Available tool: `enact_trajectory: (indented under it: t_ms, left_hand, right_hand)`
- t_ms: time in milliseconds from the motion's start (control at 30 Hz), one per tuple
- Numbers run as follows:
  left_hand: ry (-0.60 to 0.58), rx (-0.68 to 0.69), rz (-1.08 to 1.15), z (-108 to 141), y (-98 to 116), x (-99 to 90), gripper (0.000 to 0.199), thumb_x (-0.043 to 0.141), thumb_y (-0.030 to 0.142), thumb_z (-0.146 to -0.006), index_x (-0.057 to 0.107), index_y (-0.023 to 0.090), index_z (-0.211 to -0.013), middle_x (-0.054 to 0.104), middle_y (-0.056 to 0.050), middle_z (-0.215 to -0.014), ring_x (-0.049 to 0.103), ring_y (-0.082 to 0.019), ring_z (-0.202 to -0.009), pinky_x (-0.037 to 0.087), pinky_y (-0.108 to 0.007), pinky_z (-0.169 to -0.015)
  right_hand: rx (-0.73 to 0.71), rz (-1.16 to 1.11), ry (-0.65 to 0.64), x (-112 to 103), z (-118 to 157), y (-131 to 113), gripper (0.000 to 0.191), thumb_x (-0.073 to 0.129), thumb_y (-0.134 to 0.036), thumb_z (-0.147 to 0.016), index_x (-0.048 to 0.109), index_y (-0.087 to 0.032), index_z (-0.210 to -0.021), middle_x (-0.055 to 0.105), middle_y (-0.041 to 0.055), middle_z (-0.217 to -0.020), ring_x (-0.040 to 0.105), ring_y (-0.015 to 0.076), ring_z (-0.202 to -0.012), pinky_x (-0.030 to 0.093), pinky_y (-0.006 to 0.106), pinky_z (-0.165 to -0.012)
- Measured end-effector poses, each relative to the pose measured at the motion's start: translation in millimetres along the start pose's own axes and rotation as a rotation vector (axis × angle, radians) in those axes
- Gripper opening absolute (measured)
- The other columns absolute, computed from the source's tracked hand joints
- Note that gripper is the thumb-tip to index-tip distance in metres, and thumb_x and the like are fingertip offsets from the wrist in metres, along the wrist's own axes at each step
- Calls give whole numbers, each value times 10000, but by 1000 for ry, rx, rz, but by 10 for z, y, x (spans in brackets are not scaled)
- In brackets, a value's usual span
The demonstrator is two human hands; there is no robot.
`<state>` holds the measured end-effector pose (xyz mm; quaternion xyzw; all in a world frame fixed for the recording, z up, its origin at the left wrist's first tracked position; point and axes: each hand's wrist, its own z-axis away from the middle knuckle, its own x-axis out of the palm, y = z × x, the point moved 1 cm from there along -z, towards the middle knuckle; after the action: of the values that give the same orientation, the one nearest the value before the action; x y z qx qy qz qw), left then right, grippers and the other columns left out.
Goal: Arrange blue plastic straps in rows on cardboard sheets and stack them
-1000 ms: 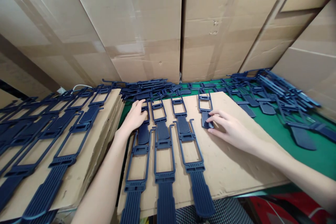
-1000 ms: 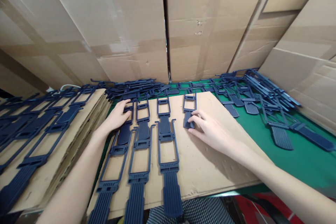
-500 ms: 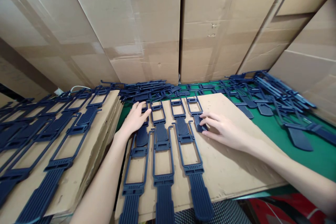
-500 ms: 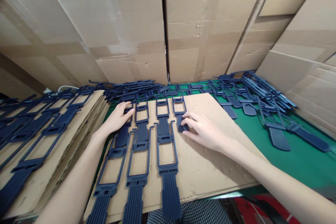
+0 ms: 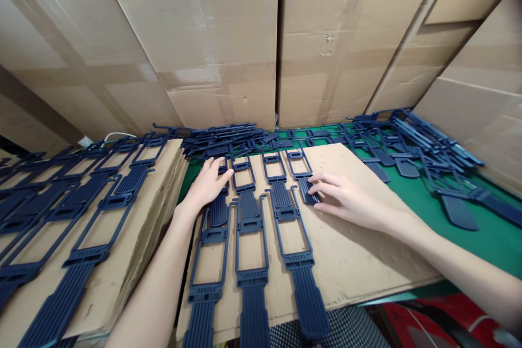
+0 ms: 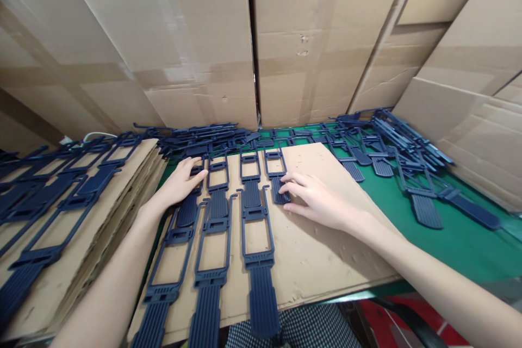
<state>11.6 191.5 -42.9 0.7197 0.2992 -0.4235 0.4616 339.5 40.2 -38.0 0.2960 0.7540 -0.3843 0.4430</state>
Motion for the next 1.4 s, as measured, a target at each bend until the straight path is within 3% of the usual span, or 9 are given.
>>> enact_trajectory:
  t_ms: [200, 367, 467, 567, 767, 900, 1000, 1133, 1400]
  left_hand:
    - [-44, -34, -32, -9, 22, -9, 724, 343, 634, -844, 397, 144, -1375, 338, -169, -1456, 252, -303, -1389, 241, -455, -1110]
    - [-47, -43, -48, -6, 30, -5, 737, 329, 643, -843, 383, 147, -1385, 319, -161, -1472, 236, -303, -1395, 230, -454, -1114]
    - [-37, -25, -46, -8, 18, 5, 716, 337, 634, -849, 381, 157, -1382, 318, -165, -1474, 220, -305, -1401, 226, -475, -1110]
    - [-47, -20, -49, -12, 14, 9, 725, 336, 623, -851, 366, 139, -1390, 313, -177, -1473, 195, -309, -1409, 217, -482, -1112]
    - [-64, -40, -54, -12, 34, 0, 769, 338, 622, -828, 360, 100, -1392, 296, -198, -1469, 183, -306, -1413, 223, -447, -1118]
    - [-70, -36, -54, -15, 30, 4, 761, 349, 614, -824, 362, 103, -1388, 292, -205, -1470, 188, -312, -1410, 226, -464, -1112]
    - [-72, -38, -61, -20, 24, 3, 751, 369, 609, -822, 365, 116, -1388, 291, -204, -1473, 185, -319, -1411, 220, -485, -1111]
    - [-108, -61, -79, -26, 22, -2, 755, 378, 601, -825, 357, 109, -1397, 258, -205, -1493, 133, -325, -1423, 195, -484, -1121]
    - [-137, -64, -95, -24, 50, -1, 752, 372, 576, -828, 349, 93, -1404, 242, -209, -1498, 94, -321, -1429, 150, -461, -1136]
  right_hand:
    - [33, 61, 75, -179, 101, 173, 330, 498, -399, -891, 547, -253, -1183, 531, 90, -1285, 487, 251, -1209, 422, 431, -989]
    - [372, 276, 244, -409, 343, 725, 344, 469, -444, -877, 583, -196, -1087, 613, 116, -1128, 598, 277, -1024, 470, 424, -887]
    - [573, 408, 150, -444, 526, 1085, 357, 449, -440, -877, 598, -166, -1051, 637, 133, -1064, 613, 287, -970, 481, 406, -824]
    - [637, 493, 58, -424, 636, 1282, 363, 435, -393, -886, 587, -135, -1090, 622, 159, -1099, 592, 294, -1012, 468, 389, -827]
    - [599, 554, -17, -436, 593, 1361, 436, 357, -168, -875, 502, -110, -1282, 528, 171, -1311, 519, 323, -1133, 431, 402, -837]
    - [600, 579, -65, -465, 562, 1446, 458, 357, -68, -816, 559, -114, -1224, 559, 165, -1273, 568, 292, -1044, 423, 372, -789]
    - [630, 595, -58, -471, 575, 1487, 395, 357, -110, -845, 595, -141, -1158, 576, 157, -1217, 598, 263, -925, 413, 341, -691]
    - [653, 595, -37, -490, 607, 1476, 314, 344, -180, -885, 614, -179, -1046, 587, 116, -1174, 588, 229, -923, 376, 294, -598]
    - [671, 564, -37, -553, 650, 1438, 271, 349, -194, -869, 619, -208, -875, 643, 48, -1071, 601, 200, -878, 391, 282, -644]
